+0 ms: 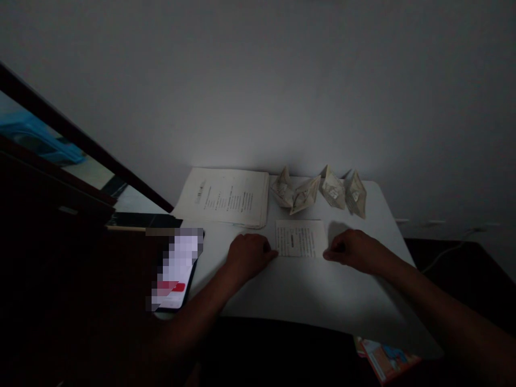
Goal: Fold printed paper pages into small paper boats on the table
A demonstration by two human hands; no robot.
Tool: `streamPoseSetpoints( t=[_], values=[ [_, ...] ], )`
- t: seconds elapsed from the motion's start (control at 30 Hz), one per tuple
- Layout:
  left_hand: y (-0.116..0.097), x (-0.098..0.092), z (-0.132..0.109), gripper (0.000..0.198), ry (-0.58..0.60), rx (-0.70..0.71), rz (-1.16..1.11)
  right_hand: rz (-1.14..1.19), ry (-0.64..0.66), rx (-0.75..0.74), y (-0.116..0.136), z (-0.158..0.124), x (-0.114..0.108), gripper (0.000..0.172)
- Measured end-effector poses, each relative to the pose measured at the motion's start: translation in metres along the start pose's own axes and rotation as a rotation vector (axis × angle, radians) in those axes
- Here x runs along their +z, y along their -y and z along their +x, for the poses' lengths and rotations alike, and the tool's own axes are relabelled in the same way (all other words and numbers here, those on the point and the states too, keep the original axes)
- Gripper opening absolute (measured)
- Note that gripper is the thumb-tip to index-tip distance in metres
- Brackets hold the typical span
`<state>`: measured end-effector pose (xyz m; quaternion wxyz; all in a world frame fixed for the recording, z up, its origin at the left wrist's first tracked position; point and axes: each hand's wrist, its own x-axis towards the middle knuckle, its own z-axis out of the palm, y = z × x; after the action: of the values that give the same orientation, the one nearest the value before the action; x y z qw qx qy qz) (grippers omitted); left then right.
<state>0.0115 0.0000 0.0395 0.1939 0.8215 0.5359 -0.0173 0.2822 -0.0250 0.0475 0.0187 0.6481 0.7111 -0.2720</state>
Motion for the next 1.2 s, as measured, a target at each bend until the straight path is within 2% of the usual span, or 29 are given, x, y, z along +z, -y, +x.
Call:
streamPoseSetpoints(
  t=[0.13,0.27,0.37,0.47,0.53,0.6,0.63,0.67,0.7,0.73,0.8,0.83,0.9,1.0,1.2],
  values=[
    [-0.002,0.006,-0.004,0.022,-0.122,0.011,-0.067,0.002,-0.040,-0.002,0.001,-0.001,0.001,0.021],
    [-0.009,0.012,-0.002,0.032,-0.277,0.025,-0.135,0.031,-0.071,-0.009,0.002,-0.004,0.003,0.019],
    [-0.015,0.015,0.002,0.036,-0.314,0.038,-0.234,0.052,-0.086,0.009,0.002,-0.006,0.005,0.018],
    [-0.019,0.017,0.003,0.020,-0.309,0.026,-0.381,0.042,-0.147,0.012,0.002,-0.009,0.010,0.020],
    [-0.018,0.020,0.000,0.008,-0.305,0.058,-0.432,0.013,-0.271,0.010,0.004,-0.014,0.014,0.022],
    [-0.017,0.023,-0.004,0.002,-0.362,0.171,-0.409,-0.020,-0.532,-0.016,0.009,-0.019,0.018,0.037],
    [-0.016,0.025,-0.007,0.003,-0.407,0.253,-0.376,-0.048,-0.696,-0.055,0.012,-0.022,0.019,0.049],
    [-0.015,0.027,-0.009,0.004,-0.451,0.335,-0.333,-0.089,-0.806,-0.125,0.016,-0.025,0.019,0.056],
    [-0.015,0.028,-0.011,0.004,-0.482,0.411,-0.285,-0.131,-0.865,-0.208,0.019,-0.028,0.019,0.056],
    [-0.014,0.028,-0.012,0.005,-0.495,0.476,-0.238,-0.169,-0.879,-0.305,0.023,-0.031,0.018,0.051],
    [-0.014,0.026,-0.016,0.009,-0.453,0.571,-0.167,-0.208,-0.802,-0.511,0.030,-0.035,0.018,0.030],
    [-0.014,0.023,-0.018,0.014,-0.403,0.602,-0.150,-0.205,-0.752,-0.593,0.032,-0.037,0.019,0.022],
    [-0.012,0.016,-0.022,0.032,-0.276,0.623,-0.155,-0.183,-0.678,-0.707,0.034,-0.038,0.023,0.016],
    [-0.007,0.009,-0.023,0.045,-0.194,0.580,-0.205,-0.159,-0.650,-0.750,0.029,-0.039,0.031,0.021],
    [-0.004,0.019,-0.011,0.024,-0.270,0.429,-0.170,-0.175,-0.573,-0.716,0.016,-0.041,0.042,0.034]
  ],
)
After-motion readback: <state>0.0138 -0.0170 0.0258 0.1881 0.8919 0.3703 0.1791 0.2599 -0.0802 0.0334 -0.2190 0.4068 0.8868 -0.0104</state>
